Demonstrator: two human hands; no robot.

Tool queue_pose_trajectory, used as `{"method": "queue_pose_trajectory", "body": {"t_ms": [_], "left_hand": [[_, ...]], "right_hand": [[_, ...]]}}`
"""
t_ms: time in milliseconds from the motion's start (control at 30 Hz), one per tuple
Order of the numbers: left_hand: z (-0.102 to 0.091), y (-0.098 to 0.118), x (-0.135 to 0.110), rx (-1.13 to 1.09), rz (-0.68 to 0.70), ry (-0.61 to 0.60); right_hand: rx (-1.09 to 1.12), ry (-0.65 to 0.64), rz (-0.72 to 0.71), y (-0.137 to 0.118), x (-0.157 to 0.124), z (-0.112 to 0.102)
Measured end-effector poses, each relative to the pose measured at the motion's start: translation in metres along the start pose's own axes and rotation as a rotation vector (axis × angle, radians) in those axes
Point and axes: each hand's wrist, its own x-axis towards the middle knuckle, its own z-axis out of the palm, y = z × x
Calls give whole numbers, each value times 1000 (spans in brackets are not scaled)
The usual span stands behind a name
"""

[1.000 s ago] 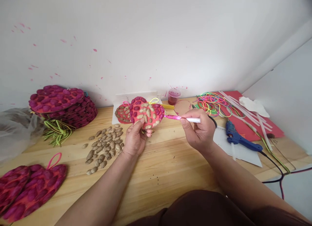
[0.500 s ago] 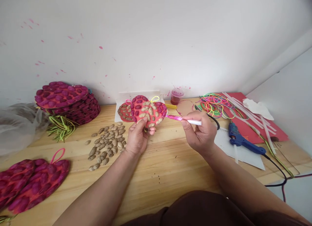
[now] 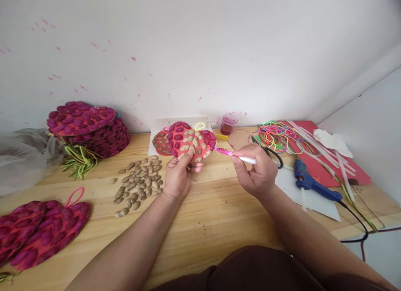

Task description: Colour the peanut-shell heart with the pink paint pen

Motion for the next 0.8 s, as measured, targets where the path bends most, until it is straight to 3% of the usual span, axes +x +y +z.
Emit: {"method": "queue_pose_trajectory", "body": {"t_ms": [233,800], "left_hand": [[0,0,0,-1,-2,-7],[1,1,1,-35,-21,5]], "right_hand": [[6,-36,7,-1,1,1],[7,12,77,7,-4,0]]}}
